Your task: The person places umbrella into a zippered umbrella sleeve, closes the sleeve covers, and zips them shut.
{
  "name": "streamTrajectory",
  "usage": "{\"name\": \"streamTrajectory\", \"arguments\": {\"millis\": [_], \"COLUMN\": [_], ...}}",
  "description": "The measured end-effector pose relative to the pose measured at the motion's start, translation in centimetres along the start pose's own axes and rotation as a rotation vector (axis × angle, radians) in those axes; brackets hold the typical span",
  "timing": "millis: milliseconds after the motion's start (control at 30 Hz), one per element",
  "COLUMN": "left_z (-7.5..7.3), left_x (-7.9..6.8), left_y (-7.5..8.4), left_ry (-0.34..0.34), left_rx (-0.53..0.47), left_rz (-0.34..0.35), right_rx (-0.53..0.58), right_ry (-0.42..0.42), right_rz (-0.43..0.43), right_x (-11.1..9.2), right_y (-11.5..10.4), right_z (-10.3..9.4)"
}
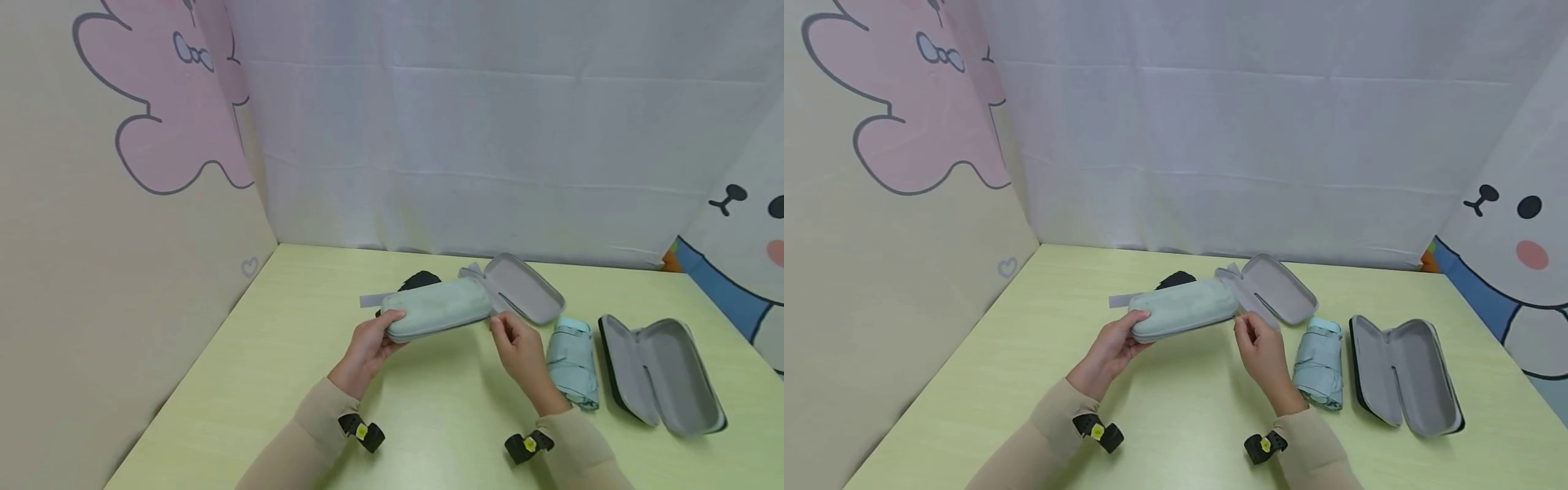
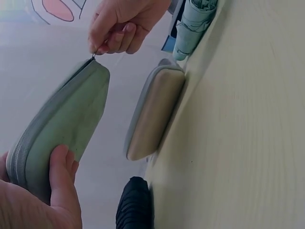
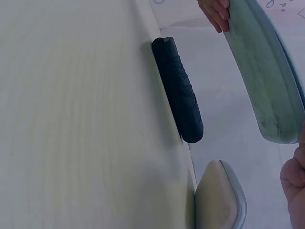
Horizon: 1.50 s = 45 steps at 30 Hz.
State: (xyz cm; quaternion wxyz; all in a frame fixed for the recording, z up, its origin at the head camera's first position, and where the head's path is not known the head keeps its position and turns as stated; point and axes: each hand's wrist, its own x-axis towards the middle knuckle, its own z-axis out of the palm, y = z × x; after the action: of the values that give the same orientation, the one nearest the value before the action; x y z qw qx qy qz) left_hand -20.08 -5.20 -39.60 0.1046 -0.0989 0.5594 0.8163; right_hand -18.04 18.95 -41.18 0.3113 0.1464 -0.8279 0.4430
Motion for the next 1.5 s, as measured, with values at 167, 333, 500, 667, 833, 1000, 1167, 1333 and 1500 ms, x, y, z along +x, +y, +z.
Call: {"name": "streamTrajectory", "arguments": {"millis": [167,333,500,667,833,1000,1167,1333,1500], "left_z": [-0.1,-0.4,-0.8,-0.6,-0.2,0.1,0.4,0.6,0.7], "left_x": [-0.1,0.1,0.2,0.1,0.0,0.0,-0.1,-0.2,-0.2], "left_y": [0.2,0.2,0.1,-0.2,-0.2,-0.5,-0.4,-0.4,-0.6], "left_ry": [-0.081,-0.185,-0.245,-0.259,-0.163,-0.122,-0.102,-0.092,-0.082], "left_rx": [0.007,-0.013,0.06,0.09,0.042,-0.011,-0.038,-0.055,-0.06], "left_rz": [-0.032,-0.093,-0.126,-0.12,-0.086,-0.084,-0.077,-0.08,-0.088], "right_rx": [0.006,0.005,0.028,0.02,-0.001,0.008,0.01,0.024,0.038], "right_ry": [0.014,0.012,0.034,0.028,-0.006,-0.005,-0.002,-0.004,-0.004], "right_rz": [0.049,0.106,0.115,0.129,0.144,0.101,0.079,0.108,0.138], "right_x": [0.1,0.1,0.4,0.8,0.4,0.3,0.4,0.4,0.3], "right_y": [-0.1,0.2,0.3,0.5,0.4,0.4,0.2,0.1,-0.1], "right_z": [-0.2,-0.3,-0.4,-0.6,-0.5,-0.3,-0.2,-0.1,0.2]}}
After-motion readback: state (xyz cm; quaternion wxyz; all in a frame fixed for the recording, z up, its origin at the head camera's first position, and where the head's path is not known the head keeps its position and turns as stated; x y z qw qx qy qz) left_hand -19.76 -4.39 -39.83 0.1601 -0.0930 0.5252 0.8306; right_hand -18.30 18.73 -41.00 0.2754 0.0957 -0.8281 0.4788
